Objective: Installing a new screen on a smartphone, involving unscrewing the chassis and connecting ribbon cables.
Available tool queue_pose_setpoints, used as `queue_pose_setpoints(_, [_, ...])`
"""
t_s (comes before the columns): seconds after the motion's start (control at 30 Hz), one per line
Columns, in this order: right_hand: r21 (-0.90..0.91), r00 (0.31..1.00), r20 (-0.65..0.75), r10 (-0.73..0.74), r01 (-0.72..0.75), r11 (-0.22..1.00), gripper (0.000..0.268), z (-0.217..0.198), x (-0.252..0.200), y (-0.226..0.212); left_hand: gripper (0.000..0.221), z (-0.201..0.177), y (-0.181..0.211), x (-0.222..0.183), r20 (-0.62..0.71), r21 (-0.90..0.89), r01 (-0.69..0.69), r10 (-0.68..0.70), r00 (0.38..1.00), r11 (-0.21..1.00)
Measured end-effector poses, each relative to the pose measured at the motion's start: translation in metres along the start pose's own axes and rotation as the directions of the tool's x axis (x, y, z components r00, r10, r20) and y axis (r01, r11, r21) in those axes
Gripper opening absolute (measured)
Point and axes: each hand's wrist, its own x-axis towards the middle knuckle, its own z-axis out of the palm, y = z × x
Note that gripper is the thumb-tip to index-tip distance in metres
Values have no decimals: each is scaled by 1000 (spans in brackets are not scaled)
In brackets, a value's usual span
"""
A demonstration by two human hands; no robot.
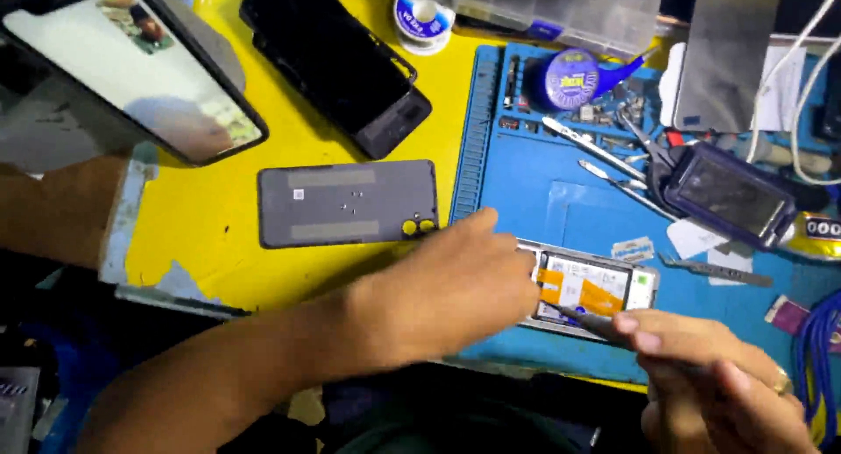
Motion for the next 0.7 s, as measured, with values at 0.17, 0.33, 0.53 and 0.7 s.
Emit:
queue_pose_setpoints(0.17, [169,996,86,11,-26,985,40,23,12,-14,10,15,-20,-30,-360,-130,15,-61,931,991])
queue_pose_setpoints(0.33, [208,991,132,12,-40,977,39,35,23,-26,9,26,-10,-51,-509,-278,-45,-107,854,959])
queue_pose_setpoints(0.53, [136,968,250,-8,-27,990,33,28,25,-21,13,39,-4,-59,-556,-305,-42,-143,819,951])
queue_pose_setpoints(0.7, [170,925,359,-124,66,983,39,21,29,-13,17,42,-3,-61,-570,-319,-48,-151,808,946])
